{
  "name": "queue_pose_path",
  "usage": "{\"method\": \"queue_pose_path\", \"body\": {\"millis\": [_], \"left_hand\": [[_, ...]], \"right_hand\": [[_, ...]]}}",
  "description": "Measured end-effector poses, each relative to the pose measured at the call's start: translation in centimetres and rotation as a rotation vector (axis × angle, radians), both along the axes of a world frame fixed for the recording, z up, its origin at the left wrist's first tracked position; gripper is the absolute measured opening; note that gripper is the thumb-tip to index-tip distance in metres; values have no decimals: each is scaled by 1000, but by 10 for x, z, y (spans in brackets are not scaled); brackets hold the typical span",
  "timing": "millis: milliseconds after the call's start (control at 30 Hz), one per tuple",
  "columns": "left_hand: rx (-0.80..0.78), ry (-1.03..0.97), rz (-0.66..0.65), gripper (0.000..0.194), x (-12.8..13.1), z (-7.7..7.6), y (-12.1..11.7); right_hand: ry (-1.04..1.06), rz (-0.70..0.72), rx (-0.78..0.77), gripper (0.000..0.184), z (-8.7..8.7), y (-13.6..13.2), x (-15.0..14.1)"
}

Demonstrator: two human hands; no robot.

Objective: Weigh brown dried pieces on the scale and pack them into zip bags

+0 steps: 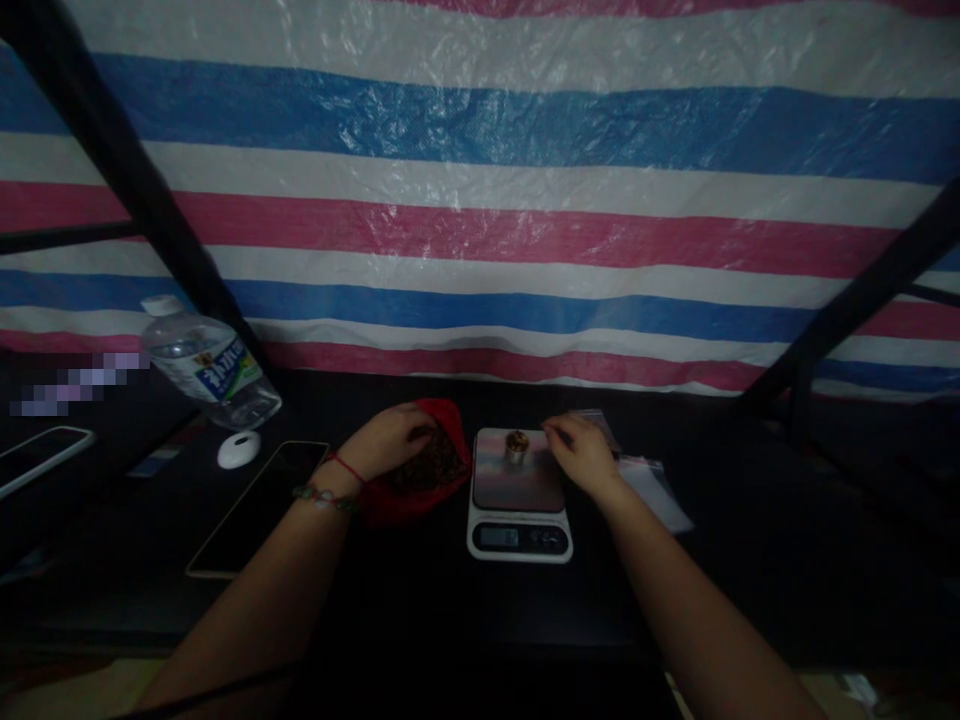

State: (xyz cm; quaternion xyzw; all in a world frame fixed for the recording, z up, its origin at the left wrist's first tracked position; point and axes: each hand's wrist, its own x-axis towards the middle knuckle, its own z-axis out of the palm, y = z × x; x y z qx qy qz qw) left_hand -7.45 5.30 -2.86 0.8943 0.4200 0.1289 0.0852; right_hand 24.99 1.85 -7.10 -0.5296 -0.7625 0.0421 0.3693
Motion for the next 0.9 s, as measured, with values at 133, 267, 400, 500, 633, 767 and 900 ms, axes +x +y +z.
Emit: {"method": "queue_pose_path", "body": {"millis": [133, 267, 400, 500, 633, 767, 900], "left_hand": [[-82, 48, -2, 28, -3, 1, -5], [-163, 93, 19, 37, -3, -5, -5], [-157, 71, 4, 31, -3, -13, 1], [-162, 55, -22, 26, -4, -16, 5], [-146, 54, -28, 22, -6, -15, 7], [-112, 70, -19, 17, -7, -14, 8], [-74, 79, 0, 12, -9, -13, 10]], "right_hand": [[9, -78, -41, 35, 1, 0, 0], [9, -119, -35, 41, 2, 0, 1], [28, -138, -46, 42, 0, 1, 0], [20, -155, -56, 40, -2, 2, 0], [12, -175, -60, 39, -4, 2, 1], [28, -167, -61, 38, -5, 3, 2], [31, -160, -75, 36, -4, 3, 3]]}}
